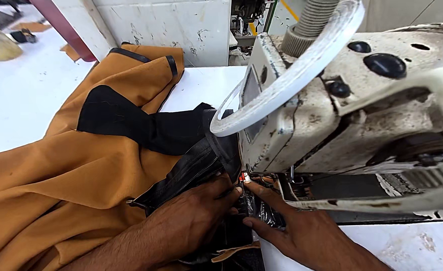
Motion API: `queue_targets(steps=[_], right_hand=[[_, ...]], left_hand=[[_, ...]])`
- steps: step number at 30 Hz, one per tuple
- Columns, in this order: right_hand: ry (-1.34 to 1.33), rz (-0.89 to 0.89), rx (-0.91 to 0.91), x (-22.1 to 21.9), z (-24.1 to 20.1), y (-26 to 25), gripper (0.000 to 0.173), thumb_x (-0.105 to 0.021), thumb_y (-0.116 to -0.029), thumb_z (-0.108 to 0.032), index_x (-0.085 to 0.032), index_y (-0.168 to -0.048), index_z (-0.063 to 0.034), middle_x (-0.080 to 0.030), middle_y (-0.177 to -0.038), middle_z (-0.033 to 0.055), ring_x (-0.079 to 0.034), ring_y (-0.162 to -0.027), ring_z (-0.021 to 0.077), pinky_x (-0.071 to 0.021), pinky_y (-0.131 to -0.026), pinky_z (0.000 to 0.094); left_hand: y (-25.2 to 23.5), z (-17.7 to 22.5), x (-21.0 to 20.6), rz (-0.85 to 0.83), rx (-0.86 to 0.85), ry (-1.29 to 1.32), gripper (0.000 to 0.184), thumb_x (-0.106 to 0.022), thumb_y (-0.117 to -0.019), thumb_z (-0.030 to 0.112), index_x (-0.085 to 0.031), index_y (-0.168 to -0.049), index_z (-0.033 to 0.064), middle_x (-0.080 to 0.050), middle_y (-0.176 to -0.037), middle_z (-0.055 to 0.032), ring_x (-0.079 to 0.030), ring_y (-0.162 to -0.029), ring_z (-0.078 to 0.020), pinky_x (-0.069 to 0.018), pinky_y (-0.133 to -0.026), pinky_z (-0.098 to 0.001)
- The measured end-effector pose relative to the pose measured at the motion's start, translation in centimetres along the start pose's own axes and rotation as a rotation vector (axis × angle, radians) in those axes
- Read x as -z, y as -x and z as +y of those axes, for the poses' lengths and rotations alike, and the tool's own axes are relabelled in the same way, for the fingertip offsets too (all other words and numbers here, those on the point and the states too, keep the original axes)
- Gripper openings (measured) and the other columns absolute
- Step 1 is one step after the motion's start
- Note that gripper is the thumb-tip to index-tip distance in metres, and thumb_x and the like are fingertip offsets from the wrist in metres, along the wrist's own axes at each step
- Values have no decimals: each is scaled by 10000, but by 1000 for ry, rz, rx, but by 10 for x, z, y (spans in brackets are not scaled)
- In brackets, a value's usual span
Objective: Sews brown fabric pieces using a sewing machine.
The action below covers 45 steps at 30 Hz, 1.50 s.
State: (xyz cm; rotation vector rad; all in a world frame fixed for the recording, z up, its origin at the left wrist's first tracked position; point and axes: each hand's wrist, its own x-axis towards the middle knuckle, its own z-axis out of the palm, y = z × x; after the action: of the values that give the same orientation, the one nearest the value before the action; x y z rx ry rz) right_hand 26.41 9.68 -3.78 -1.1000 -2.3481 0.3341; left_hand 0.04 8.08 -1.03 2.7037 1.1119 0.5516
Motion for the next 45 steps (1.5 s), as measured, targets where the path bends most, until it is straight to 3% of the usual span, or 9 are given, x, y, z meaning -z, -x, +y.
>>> queue_targets(steps=[6,13,22,25,28,30,32,34,45], right_hand=[[16,96,-208,21,-4,-26,207,-601,-903,-362,-707,-912,-185,-659,-760,-72,-651,-712,25,-566,-632,254],[137,67,-177,6,-4,-44,257,-768,-831,-347,-741,-905,-102,-718,-815,62,-718,-789,208,-591,-701,416],[-43,42,-260,32,-6,-32,122,-651,-845,-334,-627,-752,-259,-567,-674,-135,-574,-647,-26,-482,-561,197],[-257,-100,-323,35,-10,-28,174,-609,-900,-327,-777,-942,-305,-631,-845,-158,-569,-699,-47,-493,-588,178],[-127,-106,-179,23,-11,-24,291,-535,-940,-271,-793,-1072,-306,-655,-932,-84,-608,-790,4,-536,-679,212],[160,-1,85,10,-2,-25,302,-517,-945,-187,-790,-1065,-229,-716,-891,11,-692,-881,164,-580,-761,348],[316,52,183,8,9,-32,221,-560,-925,-175,-780,-936,-163,-696,-788,48,-708,-780,229,-579,-657,407],[310,114,136,14,12,-40,175,-613,-874,-202,-717,-779,-98,-668,-691,72,-704,-657,230,-562,-542,405],[104,22,-190,27,10,-52,156,-720,-839,-177,-735,-911,-40,-711,-844,145,-712,-829,291,-557,-717,490]], left_hand=[[-1,2,-2,4,24,24,390,-435,-1093,340,-669,-1328,133,-681,-1287,-79,-641,-1216,-171,-531,-993,-273],[2,5,-2,6,19,12,396,-428,-1097,339,-663,-1333,125,-664,-1343,-70,-621,-1259,-172,-518,-1009,-260],[6,9,-5,17,20,50,380,-449,-1094,324,-665,-1328,115,-657,-1355,-89,-603,-1296,-189,-506,-1049,-278],[6,9,-5,10,23,66,379,-453,-1094,326,-656,-1335,116,-650,-1366,-95,-587,-1321,-200,-497,-1065,-285],[6,9,-6,15,21,62,385,-453,-1094,332,-661,-1329,109,-651,-1365,-101,-589,-1321,-199,-488,-1084,-291],[5,8,-5,18,15,53,390,-445,-1096,335,-661,-1327,107,-654,-1355,-104,-593,-1315,-200,-492,-1075,-288],[4,8,-4,15,13,45,391,-441,-1096,328,-659,-1330,103,-654,-1347,-106,-600,-1302,-197,-498,-1063,-283],[3,7,-3,12,10,37,394,-437,-1096,325,-658,-1331,100,-659,-1345,-110,-608,-1294,-201,-501,-1056,-282],[-2,4,-1,17,12,-18,384,-439,-1091,338,-676,-1308,127,-682,-1306,-78,-651,-1202,-178,-538,-965,-265]])
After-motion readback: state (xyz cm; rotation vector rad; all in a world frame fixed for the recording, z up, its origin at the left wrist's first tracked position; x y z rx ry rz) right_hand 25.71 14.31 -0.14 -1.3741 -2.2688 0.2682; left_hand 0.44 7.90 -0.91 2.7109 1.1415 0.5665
